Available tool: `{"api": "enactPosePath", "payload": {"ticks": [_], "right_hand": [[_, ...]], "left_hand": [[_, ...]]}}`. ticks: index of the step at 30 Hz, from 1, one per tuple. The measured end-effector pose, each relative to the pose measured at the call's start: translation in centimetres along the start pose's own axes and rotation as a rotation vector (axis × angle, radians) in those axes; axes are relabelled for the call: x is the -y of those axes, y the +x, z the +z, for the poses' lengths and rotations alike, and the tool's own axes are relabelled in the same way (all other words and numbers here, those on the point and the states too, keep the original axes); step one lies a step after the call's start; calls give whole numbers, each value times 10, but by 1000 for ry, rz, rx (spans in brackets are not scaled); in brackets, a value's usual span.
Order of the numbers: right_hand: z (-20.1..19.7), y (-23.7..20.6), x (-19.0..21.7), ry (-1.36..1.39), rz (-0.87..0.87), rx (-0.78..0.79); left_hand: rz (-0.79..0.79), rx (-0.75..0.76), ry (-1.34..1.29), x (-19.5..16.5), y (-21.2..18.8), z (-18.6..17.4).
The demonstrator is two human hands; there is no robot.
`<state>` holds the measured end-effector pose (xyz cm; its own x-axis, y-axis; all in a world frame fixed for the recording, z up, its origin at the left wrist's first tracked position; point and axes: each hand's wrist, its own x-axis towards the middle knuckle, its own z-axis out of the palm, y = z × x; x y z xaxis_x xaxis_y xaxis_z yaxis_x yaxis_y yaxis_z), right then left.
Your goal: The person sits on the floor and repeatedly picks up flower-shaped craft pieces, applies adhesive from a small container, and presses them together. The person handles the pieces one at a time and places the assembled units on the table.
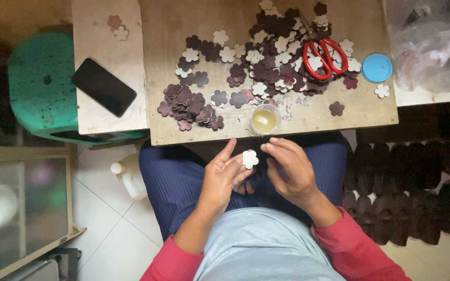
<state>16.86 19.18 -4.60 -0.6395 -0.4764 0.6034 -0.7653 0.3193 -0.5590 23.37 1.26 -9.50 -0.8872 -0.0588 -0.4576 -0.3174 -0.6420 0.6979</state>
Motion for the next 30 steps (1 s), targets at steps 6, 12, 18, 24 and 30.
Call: {"api": "enactPosePath", "payload": {"ticks": [6, 12, 18, 24, 30], "right_hand": [[6, -14, -10, 207, 151, 45], [2, -22, -13, 278, 293, 21], [-4, -25, -12, 415, 610, -171], [-10, -31, -13, 506, 664, -231], [-14, -40, -13, 427, 660, -218]], "left_hand": [[-143, 90, 28, -2, -2, -3], [-144, 70, 207, -16, 4, 3], [463, -252, 1104, -54, 41, 15], [882, -283, 1548, -70, 115, 36], [779, -376, 1744, -63, 131, 44]]}}
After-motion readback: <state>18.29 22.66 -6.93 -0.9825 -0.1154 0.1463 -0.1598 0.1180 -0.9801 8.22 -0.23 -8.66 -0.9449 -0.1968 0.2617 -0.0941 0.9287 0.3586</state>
